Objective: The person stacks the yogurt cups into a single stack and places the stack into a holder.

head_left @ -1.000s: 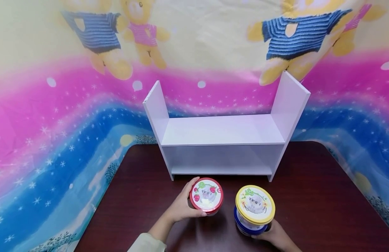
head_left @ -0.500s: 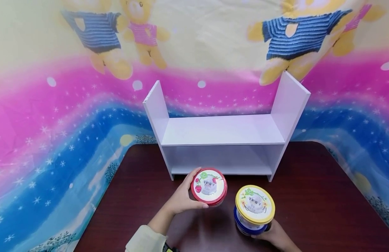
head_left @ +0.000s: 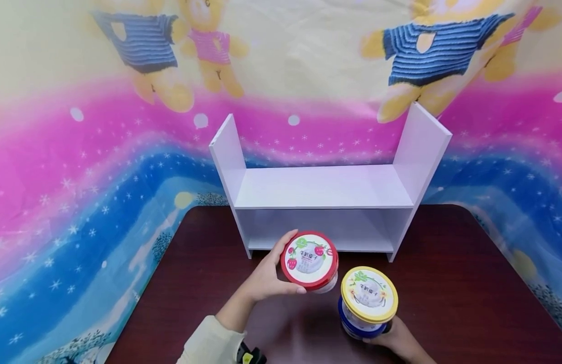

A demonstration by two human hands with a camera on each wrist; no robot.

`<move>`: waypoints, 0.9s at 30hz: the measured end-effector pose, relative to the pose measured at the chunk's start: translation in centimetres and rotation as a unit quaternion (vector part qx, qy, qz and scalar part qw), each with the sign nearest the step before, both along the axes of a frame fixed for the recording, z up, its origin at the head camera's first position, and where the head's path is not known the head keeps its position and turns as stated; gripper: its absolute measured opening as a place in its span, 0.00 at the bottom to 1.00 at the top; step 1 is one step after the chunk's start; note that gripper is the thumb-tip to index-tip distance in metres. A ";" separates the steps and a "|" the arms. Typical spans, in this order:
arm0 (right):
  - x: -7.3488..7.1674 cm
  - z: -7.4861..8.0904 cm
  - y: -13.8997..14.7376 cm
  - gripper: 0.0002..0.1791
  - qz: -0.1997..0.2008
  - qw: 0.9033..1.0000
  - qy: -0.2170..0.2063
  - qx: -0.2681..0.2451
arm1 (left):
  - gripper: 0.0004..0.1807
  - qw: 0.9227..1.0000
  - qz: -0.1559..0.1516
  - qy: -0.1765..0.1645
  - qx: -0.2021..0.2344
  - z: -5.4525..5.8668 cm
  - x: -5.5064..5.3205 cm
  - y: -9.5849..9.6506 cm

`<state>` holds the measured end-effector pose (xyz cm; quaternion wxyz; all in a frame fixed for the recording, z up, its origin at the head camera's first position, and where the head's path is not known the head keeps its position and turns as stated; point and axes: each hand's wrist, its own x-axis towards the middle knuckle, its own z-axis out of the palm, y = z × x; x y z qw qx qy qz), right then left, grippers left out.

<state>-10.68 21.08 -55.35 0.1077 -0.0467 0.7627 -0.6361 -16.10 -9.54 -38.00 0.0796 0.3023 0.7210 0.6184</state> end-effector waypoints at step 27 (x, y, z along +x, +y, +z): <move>-0.4 0.2 0.0 0.43 0.005 0.999 -0.044 -0.004 | 0.49 0.994 -0.104 -0.005 0.039 4.0 0.9 4.2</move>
